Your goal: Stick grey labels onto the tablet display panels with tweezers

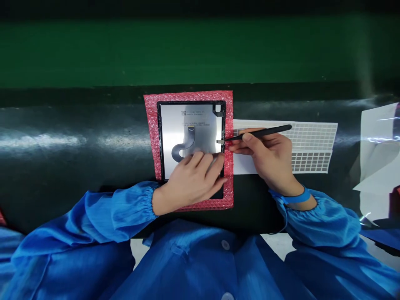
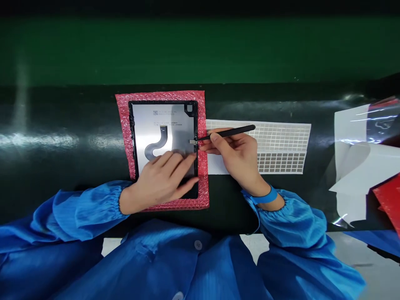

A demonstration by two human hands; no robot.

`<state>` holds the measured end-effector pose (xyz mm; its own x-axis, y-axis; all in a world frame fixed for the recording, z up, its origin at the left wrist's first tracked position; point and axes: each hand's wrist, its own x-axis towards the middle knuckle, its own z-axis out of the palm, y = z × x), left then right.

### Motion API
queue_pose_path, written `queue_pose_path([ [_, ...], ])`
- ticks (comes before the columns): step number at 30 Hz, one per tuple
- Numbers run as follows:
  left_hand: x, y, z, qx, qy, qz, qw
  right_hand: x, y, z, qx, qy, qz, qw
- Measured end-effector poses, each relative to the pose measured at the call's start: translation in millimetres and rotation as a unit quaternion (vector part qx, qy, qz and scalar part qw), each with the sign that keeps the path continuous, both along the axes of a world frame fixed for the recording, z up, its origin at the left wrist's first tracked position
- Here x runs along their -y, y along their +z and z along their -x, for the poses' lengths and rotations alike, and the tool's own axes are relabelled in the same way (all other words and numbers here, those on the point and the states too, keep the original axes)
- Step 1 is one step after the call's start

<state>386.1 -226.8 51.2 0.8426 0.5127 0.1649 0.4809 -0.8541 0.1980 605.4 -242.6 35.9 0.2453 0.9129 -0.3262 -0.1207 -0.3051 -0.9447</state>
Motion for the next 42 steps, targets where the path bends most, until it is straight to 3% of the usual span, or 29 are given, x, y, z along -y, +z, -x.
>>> queue_pose_path([
  [4, -6, -5.8, 3, -0.041, 0.017, -0.003, 0.999, 2, 3.8, 3, 0.028, -0.008, 0.007, 1.0],
  [18, -6, -5.5, 0, -0.04, 0.019, 0.002, 0.999, 3, 9.0, 5, 0.093, 0.002, 0.003, 0.996],
  [42, -8, -1.3, -8, -0.069, 0.039, 0.016, 0.997, 2, 9.7, 6, 0.066, 0.0, 0.008, 0.998],
])
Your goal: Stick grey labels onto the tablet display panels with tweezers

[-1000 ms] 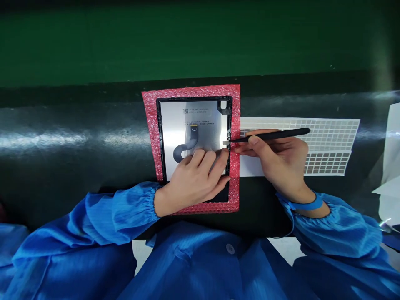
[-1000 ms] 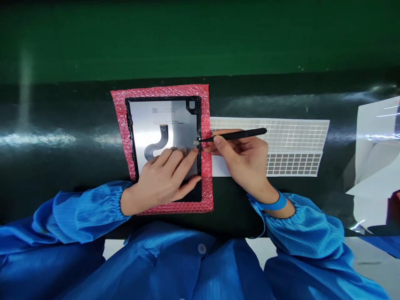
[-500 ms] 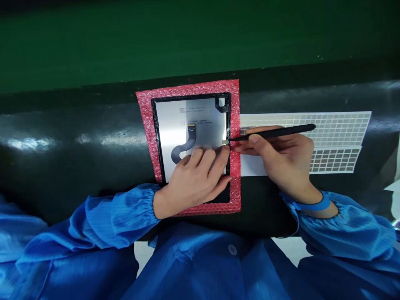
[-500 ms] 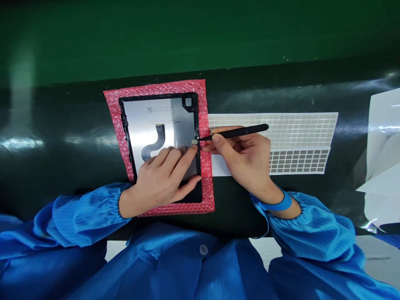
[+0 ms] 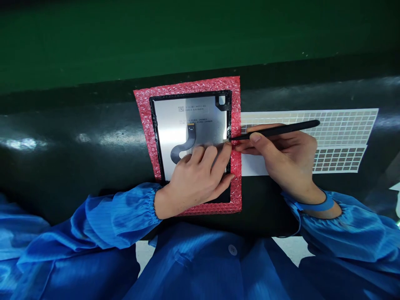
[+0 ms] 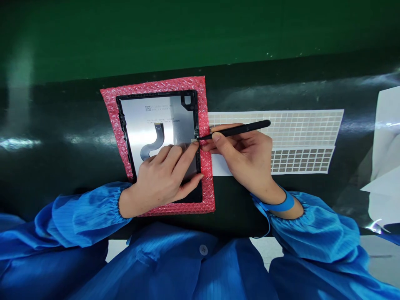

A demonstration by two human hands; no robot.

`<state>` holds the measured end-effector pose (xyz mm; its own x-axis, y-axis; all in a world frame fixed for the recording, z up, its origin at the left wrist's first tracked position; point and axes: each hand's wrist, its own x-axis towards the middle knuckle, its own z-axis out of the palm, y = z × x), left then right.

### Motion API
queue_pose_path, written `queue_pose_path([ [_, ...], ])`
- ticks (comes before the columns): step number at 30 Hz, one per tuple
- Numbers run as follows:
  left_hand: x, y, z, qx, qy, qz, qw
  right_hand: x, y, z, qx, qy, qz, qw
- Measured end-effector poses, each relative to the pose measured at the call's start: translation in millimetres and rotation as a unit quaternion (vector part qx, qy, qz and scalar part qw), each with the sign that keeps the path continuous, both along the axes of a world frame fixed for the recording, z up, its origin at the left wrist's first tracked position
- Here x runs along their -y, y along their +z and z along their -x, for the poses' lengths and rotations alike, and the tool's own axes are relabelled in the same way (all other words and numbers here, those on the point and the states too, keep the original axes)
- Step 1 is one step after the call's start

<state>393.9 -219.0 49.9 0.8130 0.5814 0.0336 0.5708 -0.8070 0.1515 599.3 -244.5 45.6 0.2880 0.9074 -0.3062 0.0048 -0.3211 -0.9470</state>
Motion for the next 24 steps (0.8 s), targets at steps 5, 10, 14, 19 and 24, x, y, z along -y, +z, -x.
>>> queue_pose_path([
  [5, -1, 1.1, 0, 0.001, 0.001, 0.002, 1.0, -2, -4.0, -8, -0.062, -0.046, -0.05, 0.996],
  [10, -1, 1.0, 1, 0.015, 0.007, 0.004, 1.0, -1, 10.3, -26, 0.058, -0.066, -0.127, 0.988],
  [14, -4, 2.8, 1, 0.026, 0.005, 0.006, 1.0, 5, 19.2, -41, 0.152, -0.069, -0.151, 0.974],
  [19, -10, 2.9, -2, 0.058, 0.004, 0.014, 0.998, 11, 14.0, -44, 0.153, -0.015, -0.122, 0.981],
  [24, -8, -2.4, 0, 0.071, -0.052, 0.026, 0.996, 9, -7.4, -45, 0.091, -0.024, -0.137, 0.986],
])
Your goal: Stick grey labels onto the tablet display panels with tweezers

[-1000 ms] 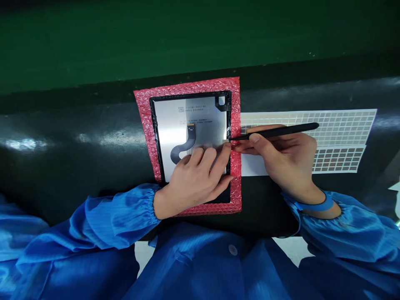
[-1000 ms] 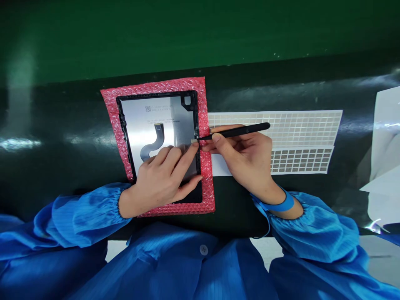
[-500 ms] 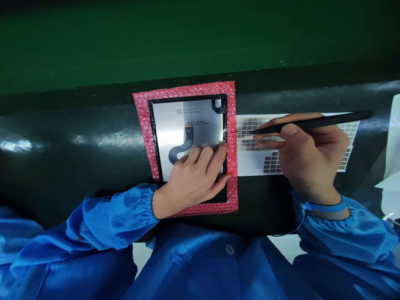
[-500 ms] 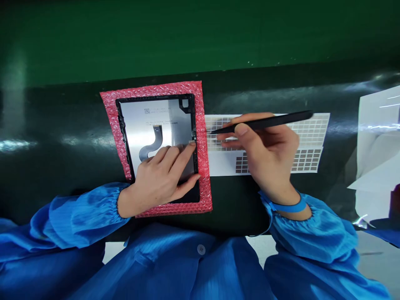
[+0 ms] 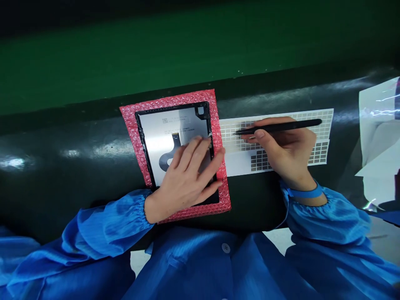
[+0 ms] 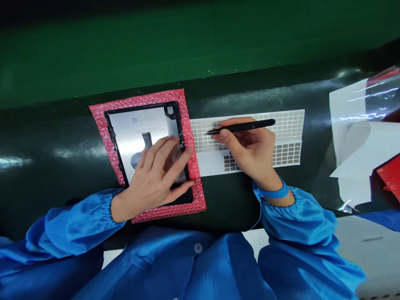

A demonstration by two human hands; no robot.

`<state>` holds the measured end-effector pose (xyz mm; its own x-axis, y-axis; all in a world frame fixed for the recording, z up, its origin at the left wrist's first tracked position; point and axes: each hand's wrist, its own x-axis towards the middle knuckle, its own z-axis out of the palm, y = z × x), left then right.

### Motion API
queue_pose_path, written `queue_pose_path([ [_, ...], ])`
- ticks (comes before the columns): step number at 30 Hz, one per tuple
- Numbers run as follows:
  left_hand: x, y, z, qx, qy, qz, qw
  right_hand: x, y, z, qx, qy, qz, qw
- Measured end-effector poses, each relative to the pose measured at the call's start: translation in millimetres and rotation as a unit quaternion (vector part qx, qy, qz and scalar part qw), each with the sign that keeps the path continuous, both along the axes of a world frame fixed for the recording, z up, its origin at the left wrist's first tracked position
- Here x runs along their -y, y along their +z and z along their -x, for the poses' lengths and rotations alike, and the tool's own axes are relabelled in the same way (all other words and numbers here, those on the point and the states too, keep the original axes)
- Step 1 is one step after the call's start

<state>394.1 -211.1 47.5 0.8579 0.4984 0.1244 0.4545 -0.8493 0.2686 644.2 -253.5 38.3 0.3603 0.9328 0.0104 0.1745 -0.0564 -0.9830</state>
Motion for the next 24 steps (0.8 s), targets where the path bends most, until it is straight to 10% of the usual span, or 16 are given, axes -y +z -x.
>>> queue_pose_path([
  [24, 15, -1.5, 7, -0.022, -0.039, 0.052, 0.998, 12, 17.0, -15, 0.05, -0.001, 0.063, 0.997],
])
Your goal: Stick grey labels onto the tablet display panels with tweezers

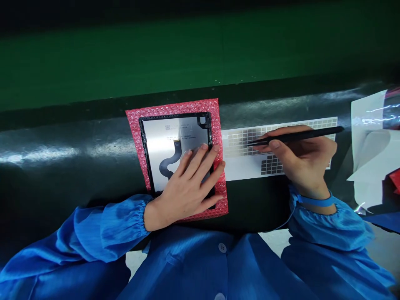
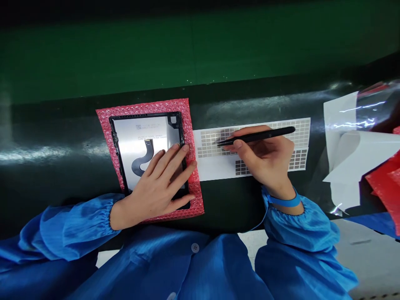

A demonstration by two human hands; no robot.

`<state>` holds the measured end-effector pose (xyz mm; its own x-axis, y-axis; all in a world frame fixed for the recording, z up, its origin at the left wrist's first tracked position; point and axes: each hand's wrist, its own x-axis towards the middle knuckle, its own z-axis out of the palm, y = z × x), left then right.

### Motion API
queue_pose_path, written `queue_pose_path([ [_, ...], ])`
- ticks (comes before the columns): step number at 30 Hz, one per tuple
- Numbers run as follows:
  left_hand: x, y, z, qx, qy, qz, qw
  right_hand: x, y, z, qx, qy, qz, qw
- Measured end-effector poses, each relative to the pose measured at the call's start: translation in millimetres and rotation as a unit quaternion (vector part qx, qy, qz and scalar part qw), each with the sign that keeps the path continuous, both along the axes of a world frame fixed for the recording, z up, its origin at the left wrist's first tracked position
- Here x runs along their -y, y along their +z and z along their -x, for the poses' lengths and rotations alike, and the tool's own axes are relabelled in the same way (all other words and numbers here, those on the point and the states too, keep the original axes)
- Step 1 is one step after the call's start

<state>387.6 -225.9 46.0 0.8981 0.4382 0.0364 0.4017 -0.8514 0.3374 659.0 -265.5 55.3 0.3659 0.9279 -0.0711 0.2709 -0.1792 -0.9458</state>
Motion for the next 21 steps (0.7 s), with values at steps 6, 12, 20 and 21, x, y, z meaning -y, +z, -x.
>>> queue_pose_path([
  [6, -8, 3.6, -12, -0.045, -0.021, -0.004, 0.999, -7, -11.1, 26, 0.004, 0.042, -0.009, 0.999],
  [12, -11, 0.4, -11, -0.046, -0.026, 0.003, 0.999, -5, -21.7, 24, 0.017, 0.039, -0.014, 0.999],
  [20, -10, -1.9, -10, -0.047, -0.027, 0.003, 0.999, -4, -20.5, 21, 0.01, 0.06, -0.021, 0.998],
  [21, -10, -2.1, -10, -0.047, -0.026, 0.003, 0.999, -4, -20.1, 21, 0.01, 0.062, -0.018, 0.998],
])
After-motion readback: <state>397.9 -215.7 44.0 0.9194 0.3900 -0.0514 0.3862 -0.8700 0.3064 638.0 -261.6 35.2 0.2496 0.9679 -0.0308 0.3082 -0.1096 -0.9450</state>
